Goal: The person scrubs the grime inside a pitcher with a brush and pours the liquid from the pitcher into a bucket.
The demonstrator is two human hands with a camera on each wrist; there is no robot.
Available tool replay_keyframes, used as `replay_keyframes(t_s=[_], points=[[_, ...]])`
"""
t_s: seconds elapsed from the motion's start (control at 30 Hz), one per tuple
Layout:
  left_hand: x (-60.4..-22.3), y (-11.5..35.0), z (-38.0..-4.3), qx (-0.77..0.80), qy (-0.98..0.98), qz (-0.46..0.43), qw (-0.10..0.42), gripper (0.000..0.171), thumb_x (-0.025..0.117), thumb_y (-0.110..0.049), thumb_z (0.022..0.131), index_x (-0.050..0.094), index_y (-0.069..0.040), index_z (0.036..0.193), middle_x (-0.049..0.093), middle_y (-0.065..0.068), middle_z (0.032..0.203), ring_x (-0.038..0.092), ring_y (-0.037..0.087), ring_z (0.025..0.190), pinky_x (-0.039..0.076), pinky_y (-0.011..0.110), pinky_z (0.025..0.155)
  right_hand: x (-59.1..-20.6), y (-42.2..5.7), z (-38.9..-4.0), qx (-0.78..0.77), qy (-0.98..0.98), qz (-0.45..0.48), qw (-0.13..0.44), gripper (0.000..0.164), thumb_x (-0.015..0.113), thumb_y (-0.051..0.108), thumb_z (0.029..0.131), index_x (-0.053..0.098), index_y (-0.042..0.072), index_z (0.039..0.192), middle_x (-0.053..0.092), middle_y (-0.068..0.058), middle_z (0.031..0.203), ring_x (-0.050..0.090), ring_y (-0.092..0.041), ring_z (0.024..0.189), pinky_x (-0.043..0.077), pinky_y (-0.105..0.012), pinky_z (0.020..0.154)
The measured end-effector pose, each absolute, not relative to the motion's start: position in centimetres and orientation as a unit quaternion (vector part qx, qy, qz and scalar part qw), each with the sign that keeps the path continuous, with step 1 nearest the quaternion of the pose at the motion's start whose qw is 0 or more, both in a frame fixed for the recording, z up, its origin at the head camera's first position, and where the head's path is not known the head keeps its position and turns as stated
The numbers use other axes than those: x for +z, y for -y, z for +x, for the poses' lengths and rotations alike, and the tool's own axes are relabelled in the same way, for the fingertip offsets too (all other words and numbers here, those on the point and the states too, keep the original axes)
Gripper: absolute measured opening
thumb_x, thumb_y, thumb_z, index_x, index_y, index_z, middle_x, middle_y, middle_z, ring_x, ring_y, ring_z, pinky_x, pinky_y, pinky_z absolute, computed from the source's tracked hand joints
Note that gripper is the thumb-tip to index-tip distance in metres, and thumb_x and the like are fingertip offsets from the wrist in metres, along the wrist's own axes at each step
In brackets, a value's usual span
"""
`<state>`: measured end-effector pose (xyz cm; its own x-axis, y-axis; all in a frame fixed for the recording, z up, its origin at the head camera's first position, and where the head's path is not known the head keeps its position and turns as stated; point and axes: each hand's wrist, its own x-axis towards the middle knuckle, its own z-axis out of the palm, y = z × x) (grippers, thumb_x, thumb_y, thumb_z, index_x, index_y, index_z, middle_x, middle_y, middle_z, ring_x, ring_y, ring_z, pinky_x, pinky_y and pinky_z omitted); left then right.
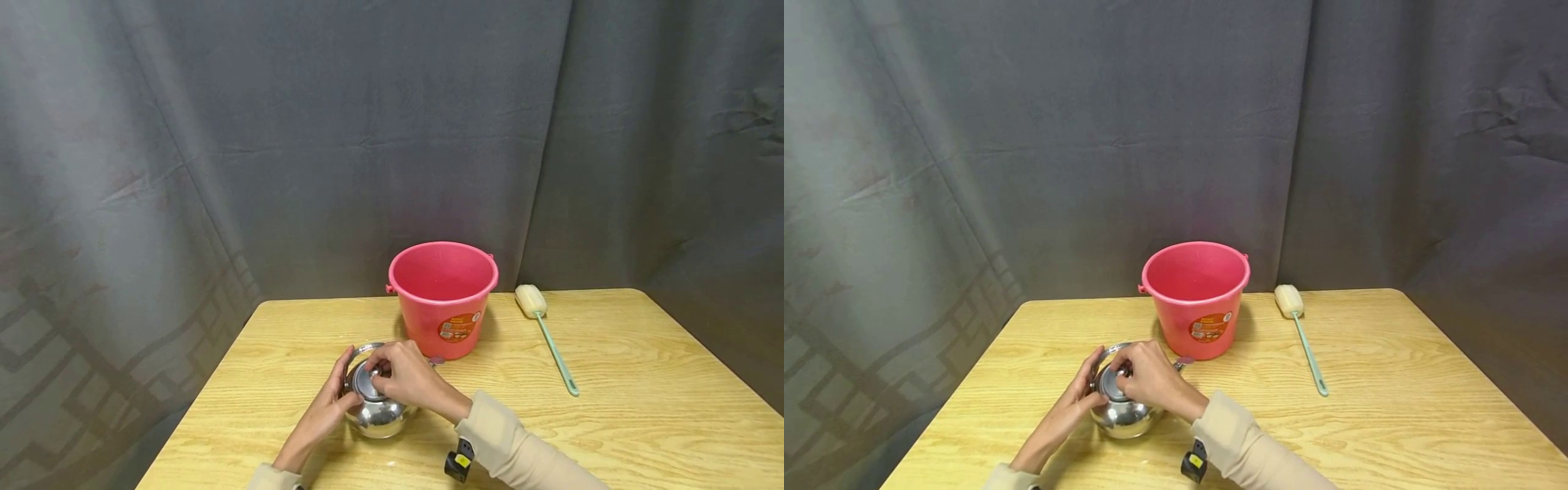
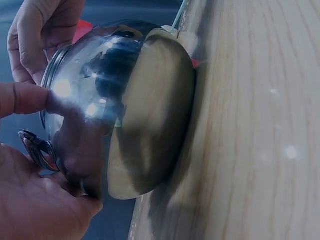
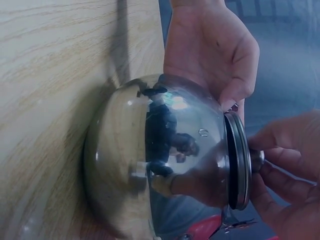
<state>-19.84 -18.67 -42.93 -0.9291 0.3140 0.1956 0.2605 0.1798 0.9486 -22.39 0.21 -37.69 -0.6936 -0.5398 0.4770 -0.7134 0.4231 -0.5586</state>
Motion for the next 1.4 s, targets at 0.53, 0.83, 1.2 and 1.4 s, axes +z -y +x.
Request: replay_keyframes(t_s=[0.53, 0.83, 1.2, 1.4], points=[[-42.92, 18.74, -19.71, 0.614, -0.767, 0.183, 0.027, 0.092, 0.060, -0.002, 0.079, 0.008, -0.003, 0.155, 0.002, 0.022, 0.159, 0.003, 0.040, 0.143, 0.006, 0.055, 0.112, -37.66, -0.31, -22.25, 0.406, 0.834, 0.359, 0.105, 0.013, 0.074, -0.001, 0.072, 0.073, 0.003, 0.084, 0.070, -0.002, 0.079, 0.061, -0.001, 0.066, 0.050, -0.013, 0.058], [-42.89, 18.78, -19.68, 0.618, -0.763, 0.186, 0.030, 0.097, 0.063, -0.003, 0.076, 0.007, -0.002, 0.154, 0.001, 0.023, 0.159, 0.005, 0.039, 0.143, 0.004, 0.055, 0.113, -37.28, -0.38, -21.98, 0.417, 0.833, 0.347, 0.107, 0.013, 0.075, -0.001, 0.072, 0.073, 0.004, 0.084, 0.071, -0.004, 0.082, 0.063, -0.004, 0.068, 0.054, -0.018, 0.060], [-42.97, 18.88, -19.65, 0.625, -0.756, 0.188, 0.039, 0.098, 0.065, -0.005, 0.076, 0.006, -0.006, 0.155, 0.001, 0.021, 0.159, 0.006, 0.039, 0.143, 0.006, 0.055, 0.113, -37.27, -0.49, -21.86, 0.437, 0.822, 0.347, 0.112, 0.014, 0.074, -0.003, 0.071, 0.073, 0.003, 0.084, 0.071, -0.005, 0.082, 0.064, -0.004, 0.068, 0.055, -0.019, 0.061], [-42.83, 18.91, -19.60, 0.623, -0.758, 0.188, 0.038, 0.098, 0.066, -0.005, 0.078, 0.007, -0.006, 0.155, 0.002, 0.022, 0.159, 0.005, 0.039, 0.143, 0.003, 0.057, 0.112, -37.28, -0.70, -21.78, 0.444, 0.817, 0.348, 0.119, 0.015, 0.075, -0.003, 0.070, 0.073, 0.004, 0.083, 0.070, -0.003, 0.083, 0.064, -0.004, 0.068, 0.054, -0.018, 0.061]])
